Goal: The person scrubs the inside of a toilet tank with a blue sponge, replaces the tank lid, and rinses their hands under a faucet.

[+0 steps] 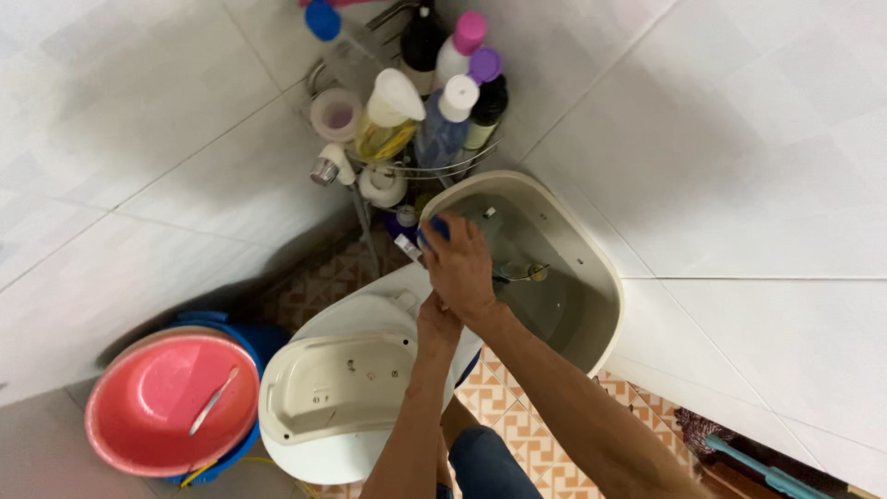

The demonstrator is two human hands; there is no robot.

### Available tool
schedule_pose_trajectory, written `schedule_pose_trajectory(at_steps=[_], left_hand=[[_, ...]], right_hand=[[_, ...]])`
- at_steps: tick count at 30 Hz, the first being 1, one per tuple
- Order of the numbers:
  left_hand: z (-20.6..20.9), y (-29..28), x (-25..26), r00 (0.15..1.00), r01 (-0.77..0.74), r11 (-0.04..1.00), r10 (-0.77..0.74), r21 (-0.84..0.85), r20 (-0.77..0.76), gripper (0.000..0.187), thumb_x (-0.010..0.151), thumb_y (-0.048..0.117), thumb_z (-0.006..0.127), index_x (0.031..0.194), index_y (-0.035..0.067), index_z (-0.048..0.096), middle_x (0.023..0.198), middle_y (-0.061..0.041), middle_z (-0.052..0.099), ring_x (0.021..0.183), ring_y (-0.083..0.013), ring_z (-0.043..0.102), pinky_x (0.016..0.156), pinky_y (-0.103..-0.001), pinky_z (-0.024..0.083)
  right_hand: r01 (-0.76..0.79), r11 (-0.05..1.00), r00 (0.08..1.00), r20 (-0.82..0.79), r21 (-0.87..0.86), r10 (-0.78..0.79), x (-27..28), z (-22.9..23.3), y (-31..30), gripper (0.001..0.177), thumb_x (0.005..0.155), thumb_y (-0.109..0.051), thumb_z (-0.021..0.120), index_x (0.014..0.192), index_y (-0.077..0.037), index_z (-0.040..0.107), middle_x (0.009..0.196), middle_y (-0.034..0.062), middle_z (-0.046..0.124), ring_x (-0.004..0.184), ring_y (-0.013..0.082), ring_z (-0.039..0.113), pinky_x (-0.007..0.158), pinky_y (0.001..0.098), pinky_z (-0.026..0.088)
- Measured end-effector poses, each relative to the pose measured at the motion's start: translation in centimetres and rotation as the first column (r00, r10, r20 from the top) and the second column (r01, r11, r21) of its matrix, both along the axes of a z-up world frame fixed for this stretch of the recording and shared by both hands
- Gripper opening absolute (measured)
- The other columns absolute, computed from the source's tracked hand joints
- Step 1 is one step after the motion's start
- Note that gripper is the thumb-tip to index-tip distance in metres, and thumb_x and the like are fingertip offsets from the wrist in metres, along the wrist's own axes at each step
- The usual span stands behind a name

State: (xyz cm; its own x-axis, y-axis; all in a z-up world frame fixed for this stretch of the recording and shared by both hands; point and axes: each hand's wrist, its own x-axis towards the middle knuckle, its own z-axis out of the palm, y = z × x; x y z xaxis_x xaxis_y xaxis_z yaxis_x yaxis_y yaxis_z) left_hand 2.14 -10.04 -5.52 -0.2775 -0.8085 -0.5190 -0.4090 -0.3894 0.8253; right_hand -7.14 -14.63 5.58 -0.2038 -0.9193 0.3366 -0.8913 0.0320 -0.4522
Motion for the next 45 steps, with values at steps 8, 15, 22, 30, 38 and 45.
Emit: schedule_pose_trajectory(at_steps=[8, 15, 22, 30, 38, 45], left_hand=[[1.1, 0.3, 0.4, 0.980, -0.137, 0.949, 0.172, 0.283, -0.102, 0.050, 0.096, 0.011, 0.058, 0.145, 0.017, 0.047, 0.087, -0.003, 0.068, 0.053, -0.0057, 0.046, 0.047, -0.022, 0.043], [-5.8, 0.2, 1.7, 0.981, 0.150, 0.936, -0.180, -0.319, -0.068, 0.039, 0.094, 0.010, 0.063, 0.132, 0.006, 0.058, 0.101, -0.005, 0.072, 0.079, -0.0147, 0.060, 0.065, -0.030, 0.048], [8.7, 0.9, 4.0, 0.965, 0.051, 0.994, -0.026, -0.092, 0.259, 0.045, 0.104, 0.027, 0.056, 0.146, 0.013, 0.057, 0.103, -0.015, 0.075, 0.093, -0.0265, 0.074, 0.084, -0.035, 0.055], [11.0, -1.4, 0.9, 0.849, 0.519, 0.599, -0.283, -0.609, 0.445, 0.049, 0.107, 0.021, 0.048, 0.151, -0.001, 0.043, 0.160, -0.022, 0.037, 0.149, -0.0374, 0.031, 0.121, -0.047, 0.030], [9.8, -3.3, 2.5, 0.604, 0.787, 0.469, -0.452, -0.401, 0.657, 0.058, 0.104, 0.011, 0.044, 0.158, 0.003, 0.028, 0.168, -0.014, 0.025, 0.155, -0.0363, 0.022, 0.126, -0.045, 0.022], [10.8, -3.3, 2.5, 0.603, 0.789, 0.493, -0.513, -0.366, 0.610, 0.067, 0.099, 0.009, 0.050, 0.160, 0.004, 0.020, 0.169, -0.014, 0.015, 0.154, -0.0372, 0.018, 0.125, -0.046, 0.020]], right_hand=[[-0.017, 0.989, 0.999, -0.033, -0.145, 0.012, -1.8, -2.2, -3.9, 0.043, 0.086, -0.009, 0.077, 0.128, -0.008, 0.070, 0.129, 0.0170, 0.058, 0.109, 0.0364, 0.059, 0.091, 0.0485, 0.052], [-0.020, 1.000, 0.996, 0.092, 0.015, 0.018, 0.7, 0.3, 0.8, 0.039, 0.089, -0.011, 0.076, 0.127, -0.011, 0.073, 0.126, 0.0146, 0.061, 0.108, 0.0357, 0.059, 0.094, 0.0487, 0.051], [0.095, 0.994, 0.994, 0.047, 0.058, -0.098, -0.9, 2.3, 12.7, 0.042, 0.085, -0.013, 0.076, 0.127, -0.015, 0.073, 0.126, 0.0170, 0.063, 0.104, 0.0348, 0.059, 0.093, 0.0470, 0.049], [0.198, 0.945, 0.979, -0.100, 0.260, -0.177, -2.9, 1.5, 29.6, 0.039, 0.088, -0.015, 0.074, 0.127, -0.016, 0.073, 0.125, 0.0163, 0.066, 0.098, 0.0255, 0.063, 0.084, 0.0385, 0.057], [0.273, 0.933, 0.913, 0.244, 0.234, -0.328, -0.3, 0.4, 12.5, 0.038, 0.093, -0.021, 0.070, 0.129, -0.010, 0.070, 0.117, 0.0209, 0.069, 0.099, 0.0407, 0.061, 0.087, 0.0469, 0.050], [0.155, 0.679, 0.639, 0.451, 0.718, -0.623, -5.3, 2.8, 18.6, 0.042, 0.090, -0.030, 0.068, 0.129, -0.014, 0.067, 0.093, 0.0158, 0.077, 0.076, 0.0330, 0.073, 0.070, 0.0438, 0.058]])
